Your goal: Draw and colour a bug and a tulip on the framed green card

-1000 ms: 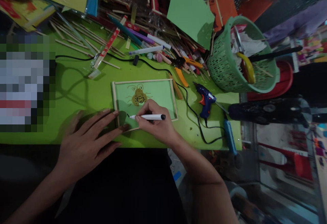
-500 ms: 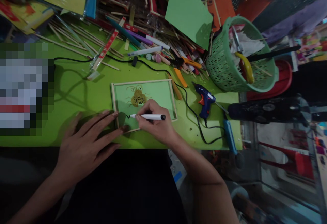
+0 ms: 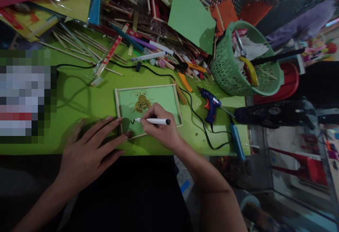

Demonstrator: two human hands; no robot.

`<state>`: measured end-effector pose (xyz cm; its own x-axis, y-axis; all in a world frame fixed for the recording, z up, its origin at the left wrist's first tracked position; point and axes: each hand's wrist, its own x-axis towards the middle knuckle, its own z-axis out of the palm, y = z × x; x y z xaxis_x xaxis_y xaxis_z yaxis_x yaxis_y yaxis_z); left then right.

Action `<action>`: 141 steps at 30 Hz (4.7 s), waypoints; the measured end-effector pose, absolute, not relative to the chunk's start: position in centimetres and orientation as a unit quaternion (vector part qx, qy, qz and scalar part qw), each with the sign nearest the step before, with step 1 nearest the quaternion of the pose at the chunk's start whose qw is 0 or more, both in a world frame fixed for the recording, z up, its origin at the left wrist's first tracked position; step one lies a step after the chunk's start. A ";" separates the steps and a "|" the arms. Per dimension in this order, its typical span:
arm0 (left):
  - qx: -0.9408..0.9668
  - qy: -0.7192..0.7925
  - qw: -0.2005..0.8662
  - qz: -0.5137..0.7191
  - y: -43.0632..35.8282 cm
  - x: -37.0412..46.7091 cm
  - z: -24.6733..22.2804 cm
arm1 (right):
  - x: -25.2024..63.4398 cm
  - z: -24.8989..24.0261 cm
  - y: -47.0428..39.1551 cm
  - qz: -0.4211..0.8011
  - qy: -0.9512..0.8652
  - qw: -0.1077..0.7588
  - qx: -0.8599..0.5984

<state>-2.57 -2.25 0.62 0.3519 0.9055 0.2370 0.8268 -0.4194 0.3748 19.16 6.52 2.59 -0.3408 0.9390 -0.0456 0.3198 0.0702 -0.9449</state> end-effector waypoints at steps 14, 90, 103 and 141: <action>0.818 0.530 0.090 0.206 -2.2 -2.6 0.7 | 19.4 2.8 6.5 0.485 -0.660 0.300 -0.490; 0.815 0.535 0.099 0.200 -2.3 -2.5 0.8 | 19.4 2.4 5.6 0.509 -0.641 0.313 -0.482; 0.816 0.533 0.099 0.203 -2.4 -2.6 0.6 | 19.7 2.3 5.6 0.523 -0.620 0.336 -0.478; 0.816 0.528 0.113 0.207 -2.4 -2.8 0.8 | 19.4 2.4 5.7 0.519 -0.638 0.312 -0.476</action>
<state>-2.85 -2.43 0.81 0.3566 0.9084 0.2182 0.8145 -0.4167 0.4037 19.39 5.67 2.43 -0.3532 0.9306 -0.0959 0.2835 0.0088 -0.9589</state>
